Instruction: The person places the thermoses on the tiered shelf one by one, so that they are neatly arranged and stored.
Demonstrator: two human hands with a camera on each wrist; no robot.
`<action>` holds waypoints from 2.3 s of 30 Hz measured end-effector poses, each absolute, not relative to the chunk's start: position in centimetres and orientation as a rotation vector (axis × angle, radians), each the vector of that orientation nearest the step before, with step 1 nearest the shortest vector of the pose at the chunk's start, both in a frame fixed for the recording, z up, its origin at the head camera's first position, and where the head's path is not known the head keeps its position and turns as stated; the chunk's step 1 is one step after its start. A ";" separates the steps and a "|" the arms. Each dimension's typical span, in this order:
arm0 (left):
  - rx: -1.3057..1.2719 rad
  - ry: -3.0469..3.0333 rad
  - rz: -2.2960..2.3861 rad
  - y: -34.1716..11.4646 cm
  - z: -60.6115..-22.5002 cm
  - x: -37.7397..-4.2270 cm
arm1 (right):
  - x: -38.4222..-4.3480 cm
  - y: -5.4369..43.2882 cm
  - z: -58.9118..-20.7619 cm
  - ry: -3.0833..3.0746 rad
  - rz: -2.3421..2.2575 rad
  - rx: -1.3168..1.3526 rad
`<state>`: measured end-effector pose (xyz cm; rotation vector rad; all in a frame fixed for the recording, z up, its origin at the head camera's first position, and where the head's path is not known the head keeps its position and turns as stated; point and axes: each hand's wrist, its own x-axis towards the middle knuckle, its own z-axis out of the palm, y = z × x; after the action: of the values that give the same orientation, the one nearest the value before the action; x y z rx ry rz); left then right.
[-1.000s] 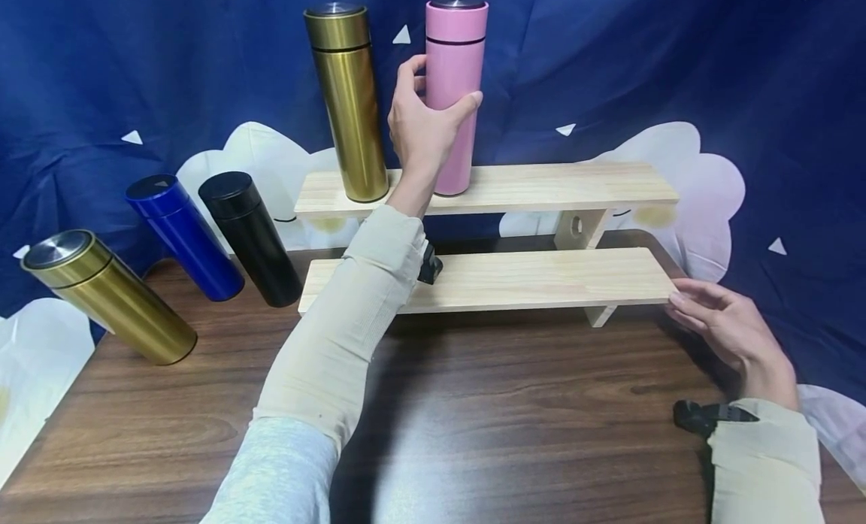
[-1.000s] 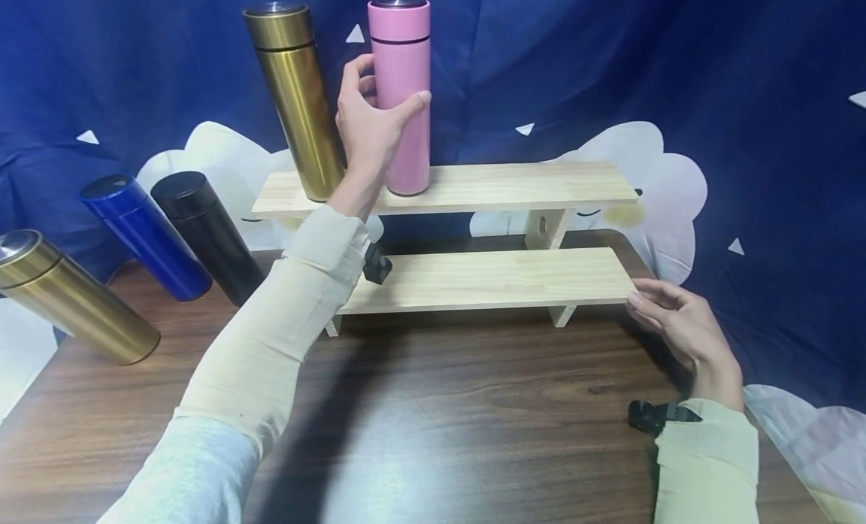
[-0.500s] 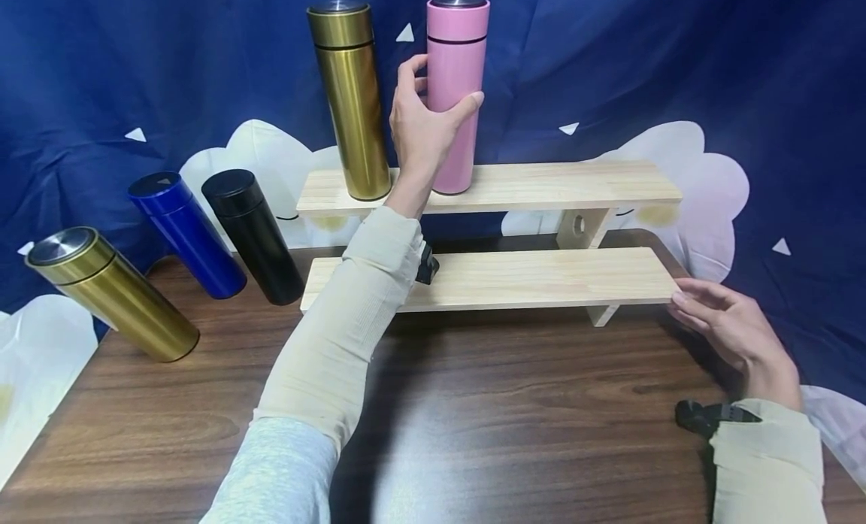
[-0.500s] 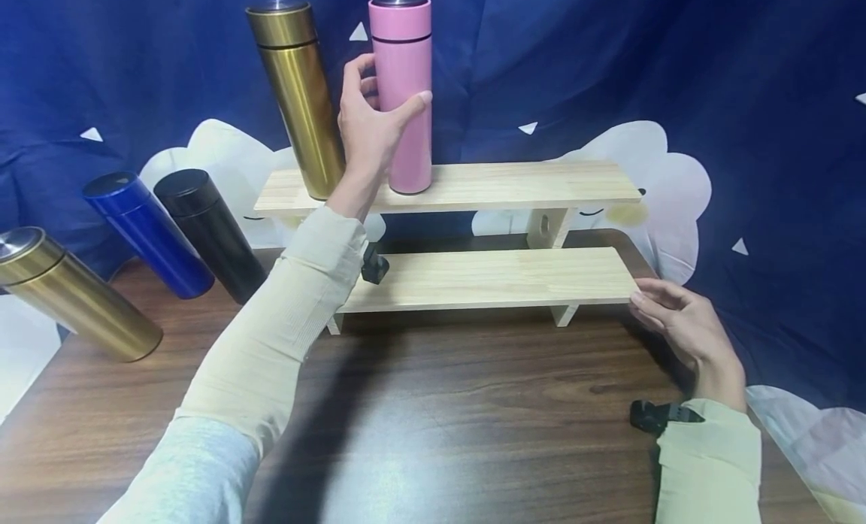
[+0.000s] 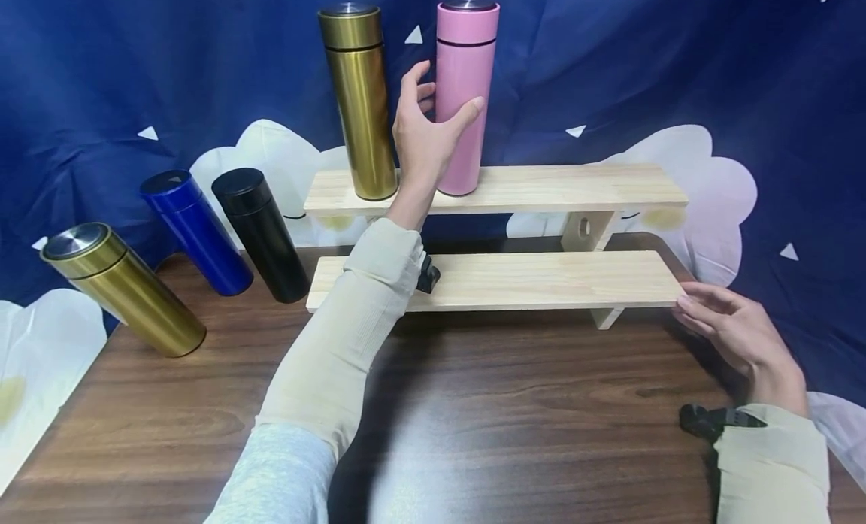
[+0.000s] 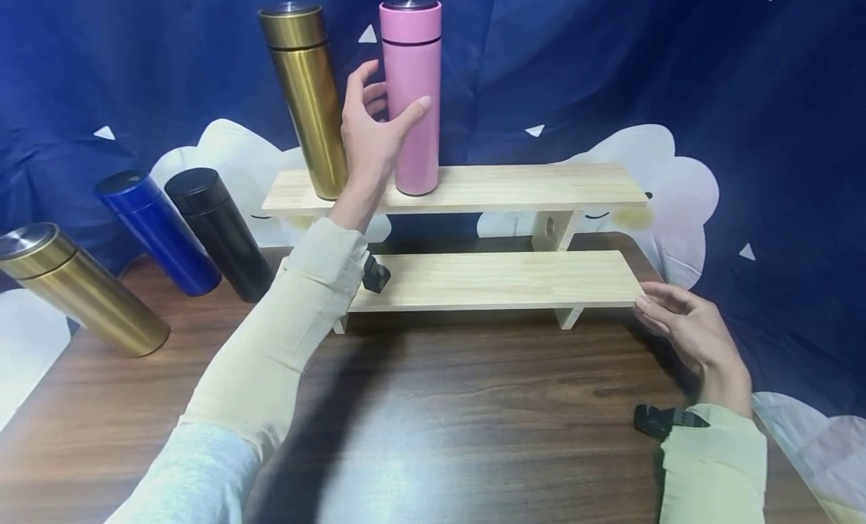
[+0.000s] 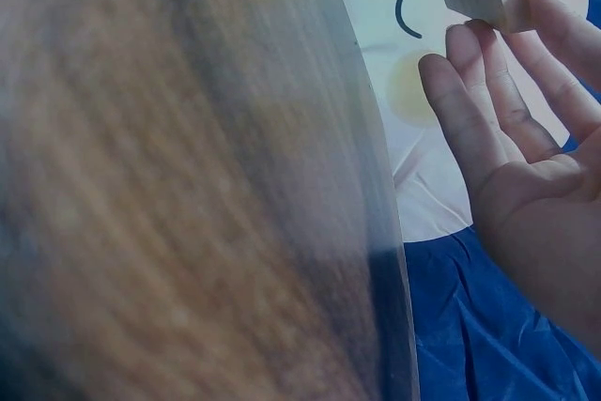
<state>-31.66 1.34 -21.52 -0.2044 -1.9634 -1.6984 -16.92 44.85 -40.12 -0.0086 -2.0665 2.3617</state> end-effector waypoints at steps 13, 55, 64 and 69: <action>-0.262 -2.003 -1.624 0.3 -23.0 -30.2 | -17.0 44.7 -40.2 -1.995 2.417 -0.016; -0.407 -2.057 -1.434 -7.8 -27.5 -26.5 | -16.5 45.1 -40.2 -2.050 2.372 0.032; -0.329 -2.148 -1.290 -9.7 -29.0 -26.0 | -16.6 45.1 -40.2 -2.081 2.333 -0.036; -0.336 -2.128 -1.104 -11.3 -29.8 -25.6 | -16.6 45.0 -40.3 -2.041 2.382 -0.012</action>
<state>-25.63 -11.25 -29.81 -0.3363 -2.1279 -1.1044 -16.65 45.00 -40.34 -0.0125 -2.0412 2.3816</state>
